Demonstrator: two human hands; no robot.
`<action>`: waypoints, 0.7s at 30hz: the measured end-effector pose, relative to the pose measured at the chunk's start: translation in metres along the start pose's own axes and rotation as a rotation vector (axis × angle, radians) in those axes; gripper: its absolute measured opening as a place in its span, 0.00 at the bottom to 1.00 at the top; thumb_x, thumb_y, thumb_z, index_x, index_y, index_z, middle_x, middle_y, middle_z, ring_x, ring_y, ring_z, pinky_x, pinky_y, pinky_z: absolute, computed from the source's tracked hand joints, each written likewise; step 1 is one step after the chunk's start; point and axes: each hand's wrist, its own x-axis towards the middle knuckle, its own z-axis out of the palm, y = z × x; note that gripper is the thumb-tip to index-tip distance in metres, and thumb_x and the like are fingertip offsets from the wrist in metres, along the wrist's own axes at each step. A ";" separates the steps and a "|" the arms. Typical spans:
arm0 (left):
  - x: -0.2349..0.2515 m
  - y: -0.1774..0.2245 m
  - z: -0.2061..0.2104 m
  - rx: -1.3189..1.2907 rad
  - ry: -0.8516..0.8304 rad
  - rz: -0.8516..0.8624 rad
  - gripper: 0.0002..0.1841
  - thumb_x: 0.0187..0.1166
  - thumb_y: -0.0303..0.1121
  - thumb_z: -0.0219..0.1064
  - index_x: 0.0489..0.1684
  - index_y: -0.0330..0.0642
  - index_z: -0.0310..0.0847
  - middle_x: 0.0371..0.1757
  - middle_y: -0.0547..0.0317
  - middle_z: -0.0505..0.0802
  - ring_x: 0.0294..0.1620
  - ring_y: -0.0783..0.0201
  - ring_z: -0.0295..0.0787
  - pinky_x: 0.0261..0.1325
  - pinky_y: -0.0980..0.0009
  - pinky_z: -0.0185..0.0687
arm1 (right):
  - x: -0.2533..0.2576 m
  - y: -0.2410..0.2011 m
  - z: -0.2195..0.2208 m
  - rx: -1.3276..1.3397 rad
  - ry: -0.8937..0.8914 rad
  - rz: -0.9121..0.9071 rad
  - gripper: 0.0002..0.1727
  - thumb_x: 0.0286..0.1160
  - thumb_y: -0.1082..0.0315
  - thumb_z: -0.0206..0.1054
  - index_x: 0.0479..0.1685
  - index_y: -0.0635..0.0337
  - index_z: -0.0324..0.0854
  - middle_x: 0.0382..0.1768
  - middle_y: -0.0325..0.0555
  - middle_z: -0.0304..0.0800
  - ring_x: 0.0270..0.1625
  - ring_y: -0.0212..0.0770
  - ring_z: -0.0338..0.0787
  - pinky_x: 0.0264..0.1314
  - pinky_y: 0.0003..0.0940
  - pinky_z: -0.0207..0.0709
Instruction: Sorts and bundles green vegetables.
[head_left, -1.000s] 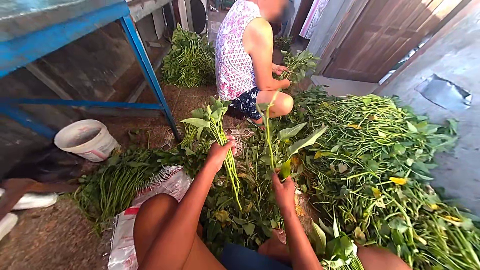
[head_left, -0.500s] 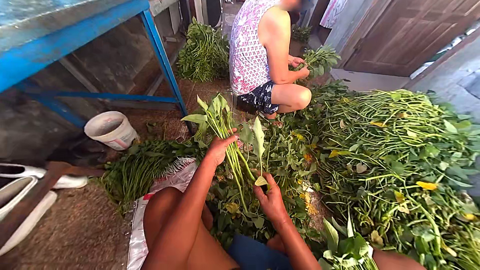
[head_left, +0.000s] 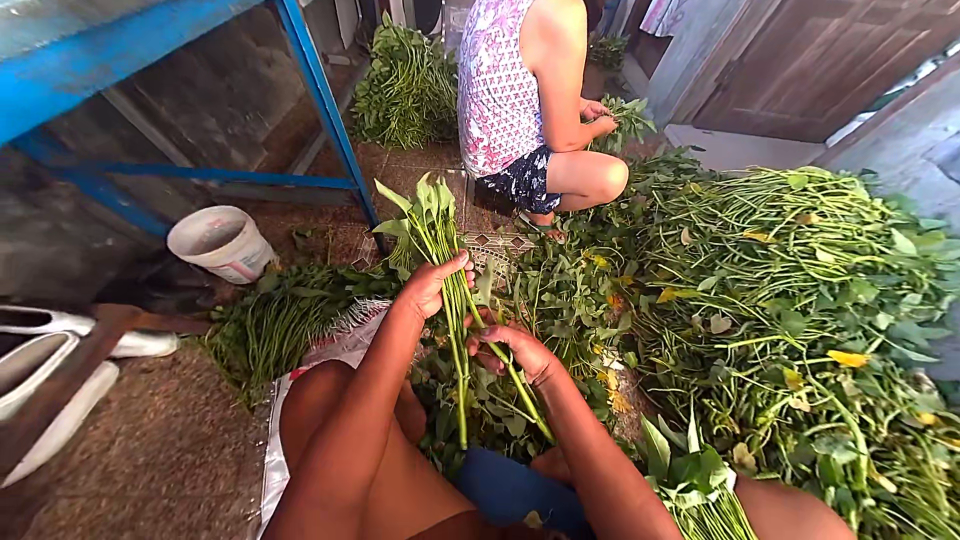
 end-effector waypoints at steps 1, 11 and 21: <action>-0.001 -0.002 0.000 0.001 0.006 -0.011 0.05 0.88 0.31 0.62 0.47 0.40 0.80 0.33 0.58 0.89 0.30 0.67 0.88 0.39 0.72 0.89 | 0.002 0.007 -0.002 0.076 -0.097 0.003 0.19 0.80 0.57 0.55 0.67 0.49 0.73 0.34 0.33 0.90 0.16 0.20 0.73 0.16 0.14 0.64; 0.016 0.020 -0.037 0.004 0.276 0.241 0.04 0.87 0.28 0.61 0.51 0.39 0.76 0.32 0.62 0.88 0.29 0.69 0.86 0.38 0.72 0.88 | -0.036 0.040 0.061 0.245 0.406 -0.104 0.31 0.94 0.56 0.28 0.29 0.56 0.75 0.18 0.37 0.82 0.19 0.31 0.82 0.24 0.24 0.78; 0.009 0.042 -0.059 0.206 0.527 0.424 0.10 0.83 0.30 0.68 0.56 0.35 0.80 0.37 0.59 0.91 0.32 0.67 0.91 0.43 0.69 0.93 | -0.070 0.107 -0.021 -1.066 0.282 0.666 0.36 0.75 0.45 0.73 0.74 0.64 0.79 0.64 0.68 0.87 0.71 0.64 0.85 0.78 0.66 0.71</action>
